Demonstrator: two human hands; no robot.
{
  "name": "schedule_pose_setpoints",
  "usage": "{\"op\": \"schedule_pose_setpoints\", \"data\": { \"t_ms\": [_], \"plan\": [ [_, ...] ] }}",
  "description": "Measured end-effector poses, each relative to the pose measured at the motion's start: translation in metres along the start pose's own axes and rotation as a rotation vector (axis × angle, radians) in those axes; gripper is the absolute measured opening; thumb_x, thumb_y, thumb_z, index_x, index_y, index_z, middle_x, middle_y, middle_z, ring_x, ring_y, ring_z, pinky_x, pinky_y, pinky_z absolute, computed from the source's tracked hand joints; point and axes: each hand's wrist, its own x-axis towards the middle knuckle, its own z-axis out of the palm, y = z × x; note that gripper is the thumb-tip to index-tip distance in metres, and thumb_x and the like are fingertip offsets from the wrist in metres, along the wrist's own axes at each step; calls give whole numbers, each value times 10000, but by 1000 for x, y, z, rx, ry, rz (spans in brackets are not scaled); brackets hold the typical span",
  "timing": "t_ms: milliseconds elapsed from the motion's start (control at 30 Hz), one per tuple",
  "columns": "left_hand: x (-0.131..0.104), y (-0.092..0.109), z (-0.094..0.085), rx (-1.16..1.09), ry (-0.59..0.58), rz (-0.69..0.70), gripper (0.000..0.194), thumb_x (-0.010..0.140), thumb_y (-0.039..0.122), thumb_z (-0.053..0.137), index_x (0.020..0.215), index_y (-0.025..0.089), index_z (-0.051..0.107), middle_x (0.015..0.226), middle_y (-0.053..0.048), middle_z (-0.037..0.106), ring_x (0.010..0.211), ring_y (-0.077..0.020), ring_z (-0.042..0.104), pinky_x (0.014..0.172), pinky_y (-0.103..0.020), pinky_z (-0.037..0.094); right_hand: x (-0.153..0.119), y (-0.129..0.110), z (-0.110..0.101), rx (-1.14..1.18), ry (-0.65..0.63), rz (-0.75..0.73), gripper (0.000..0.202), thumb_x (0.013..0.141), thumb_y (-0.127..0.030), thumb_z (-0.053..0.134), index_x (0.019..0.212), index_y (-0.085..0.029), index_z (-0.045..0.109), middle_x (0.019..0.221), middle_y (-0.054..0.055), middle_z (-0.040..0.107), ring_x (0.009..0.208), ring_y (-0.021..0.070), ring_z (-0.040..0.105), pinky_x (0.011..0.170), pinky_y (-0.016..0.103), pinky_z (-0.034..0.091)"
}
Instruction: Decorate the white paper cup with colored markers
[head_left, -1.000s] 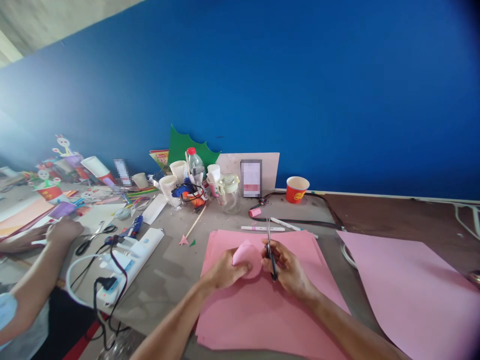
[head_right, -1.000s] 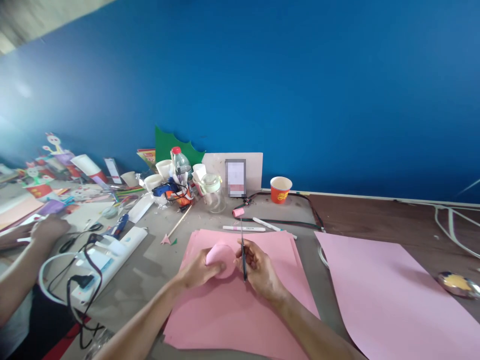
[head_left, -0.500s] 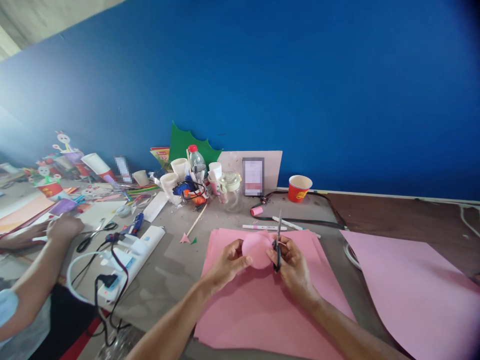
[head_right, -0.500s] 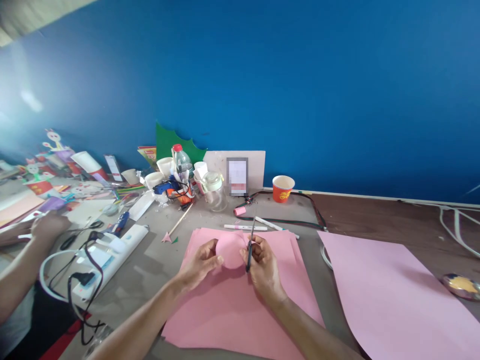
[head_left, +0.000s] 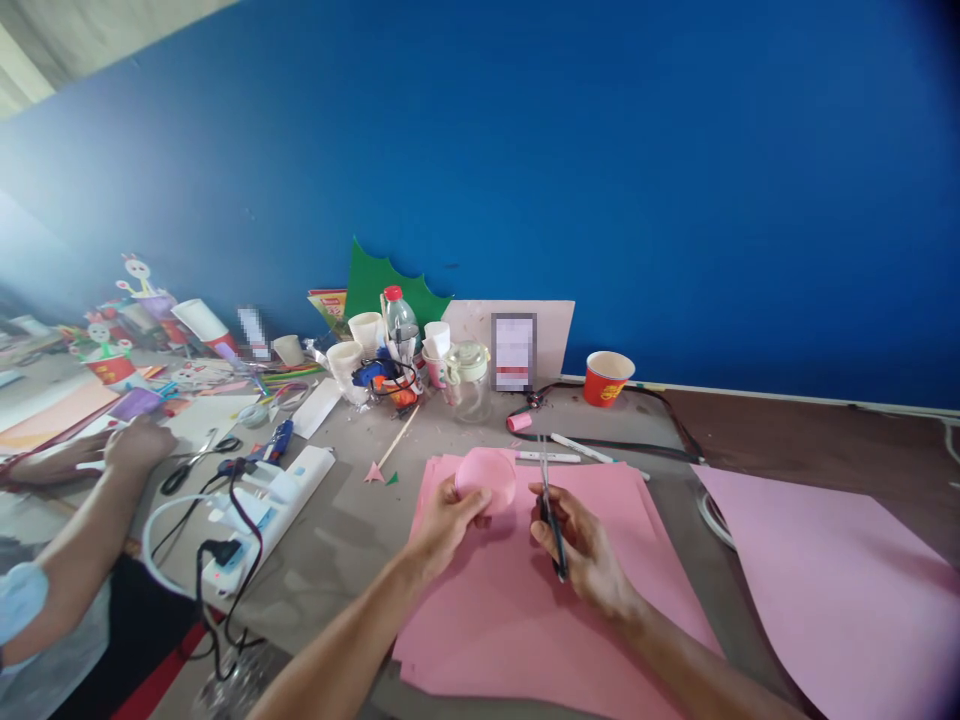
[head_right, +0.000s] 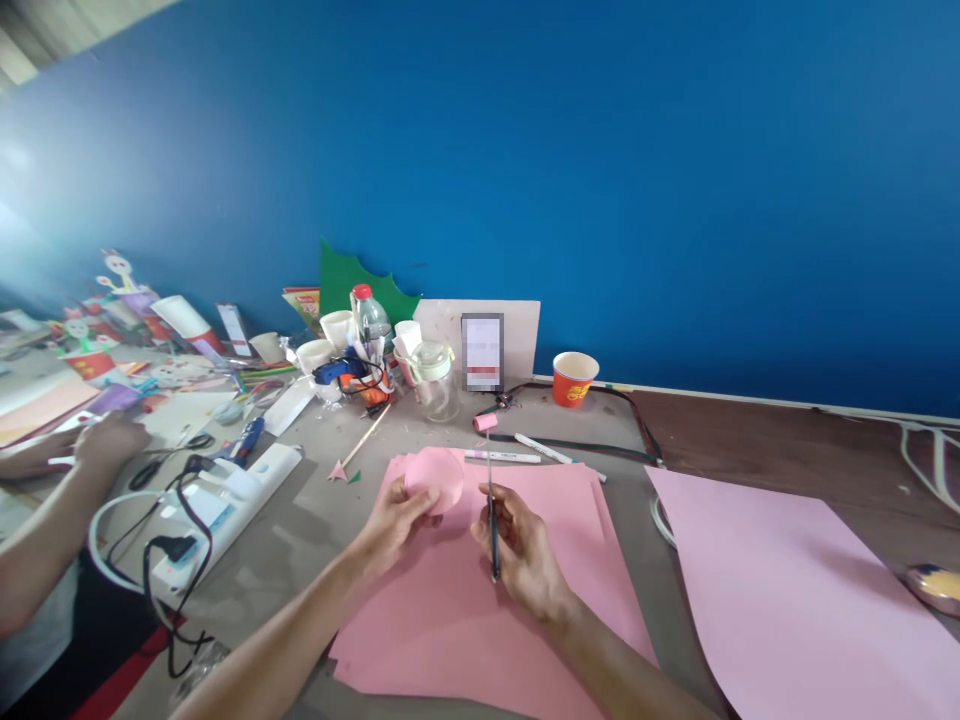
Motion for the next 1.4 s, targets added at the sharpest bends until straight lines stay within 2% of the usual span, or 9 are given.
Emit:
{"op": "schedule_pose_setpoints", "data": {
  "t_ms": [100, 333, 667, 933, 1400],
  "plan": [
    [1, 2, -1, -34, -12, 28, 362, 671, 434, 778, 610, 141, 574, 503, 47, 484, 481, -61, 438, 520, -202, 415, -1, 0, -2, -133, -60, -1, 506, 744, -513, 697, 1100, -170, 589, 712, -14, 516, 610, 135, 477, 553, 268, 415],
    [2, -2, 0, 8, -8, 18, 405, 680, 461, 773, 584, 143, 541, 501, 55, 464, 474, -50, 403, 502, -202, 379, 0, 4, -1, -321, -122, -14, 423, 810, -419, 622, 1130, -142, 615, 659, -32, 496, 566, 123, 445, 529, 255, 377],
    [0, 4, 4, -98, 17, 10, 429, 619, 455, 809, 552, 154, 510, 472, 73, 423, 457, -46, 391, 503, -210, 414, 0, 3, -1, -342, -123, -48, 362, 816, -389, 591, 1085, -153, 639, 619, -40, 487, 535, 114, 435, 498, 241, 366],
    [2, -4, 1, -41, 6, -4, 403, 627, 449, 805, 612, 151, 533, 531, 55, 485, 488, -54, 420, 493, -202, 367, 1, 5, -2, -392, -131, -55, 343, 813, -374, 597, 1071, -150, 635, 634, -35, 489, 562, 125, 440, 524, 249, 362],
    [2, -8, -1, 41, 21, -20, 425, 632, 480, 785, 585, 162, 507, 507, 61, 443, 477, -60, 384, 491, -219, 321, 1, 3, -1, -352, -124, -46, 319, 811, -392, 611, 1038, -170, 641, 627, -37, 483, 545, 122, 431, 514, 250, 363]
  ]
}}
